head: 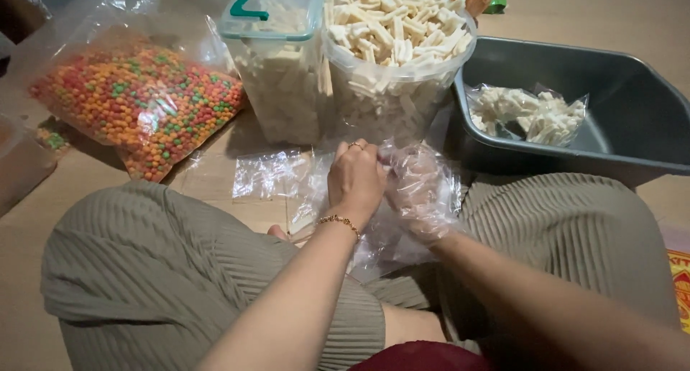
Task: The person sits on the floor and repeatedly scoops white stick-shaped snacks from a large container into small clear plastic bags. They then place the filled bags into a nearby gray bin. The workspace includes additional snack containers and a bag of colorful round candies.
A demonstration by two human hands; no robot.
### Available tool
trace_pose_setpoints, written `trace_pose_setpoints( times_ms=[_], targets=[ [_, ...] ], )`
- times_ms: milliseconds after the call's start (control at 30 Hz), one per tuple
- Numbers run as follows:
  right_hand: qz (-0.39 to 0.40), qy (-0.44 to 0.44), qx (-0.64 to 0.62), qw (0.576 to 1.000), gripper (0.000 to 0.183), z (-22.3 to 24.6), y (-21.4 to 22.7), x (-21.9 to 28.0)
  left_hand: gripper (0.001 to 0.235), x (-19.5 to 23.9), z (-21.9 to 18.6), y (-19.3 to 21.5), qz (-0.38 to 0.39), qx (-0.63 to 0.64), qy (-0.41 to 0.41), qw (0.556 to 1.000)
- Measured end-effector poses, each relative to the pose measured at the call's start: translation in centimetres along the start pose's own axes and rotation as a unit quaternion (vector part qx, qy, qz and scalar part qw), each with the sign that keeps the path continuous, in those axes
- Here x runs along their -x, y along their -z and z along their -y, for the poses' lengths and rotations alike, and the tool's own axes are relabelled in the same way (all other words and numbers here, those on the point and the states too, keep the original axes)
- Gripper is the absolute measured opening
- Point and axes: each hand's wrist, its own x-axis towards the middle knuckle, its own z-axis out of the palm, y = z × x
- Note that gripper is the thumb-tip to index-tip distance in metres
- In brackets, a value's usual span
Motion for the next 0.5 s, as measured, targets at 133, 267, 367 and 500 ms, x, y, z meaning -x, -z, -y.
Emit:
trace_pose_setpoints(
  times_ms=[133, 267, 367, 500],
  targets=[
    [-0.166, 0.098, 0.000, 0.981, 0.054, -2.1, -3.3, -1.7, 0.014, -0.1, -0.1, 1.6, 0.007, -0.063, 0.003, 0.998],
    [-0.551, 0.086, 0.425, 0.713, 0.027, -1.9, -4.2, -2.4, 0.018, -0.7, -0.6, 3.8, 0.006, -0.123, -0.047, 0.991],
    [-0.713, 0.006, 0.691, -0.115, 0.029, -1.1, -4.7, -0.8, 0.016, -1.4, -0.4, 3.6, 0.048, -0.123, -0.064, 0.989],
    [-0.676, 0.016, 0.728, -0.113, 0.024, -3.0, -5.2, -4.3, 0.021, -1.8, -1.5, 4.0, 0.072, -0.071, -0.041, 0.994]
  ],
)
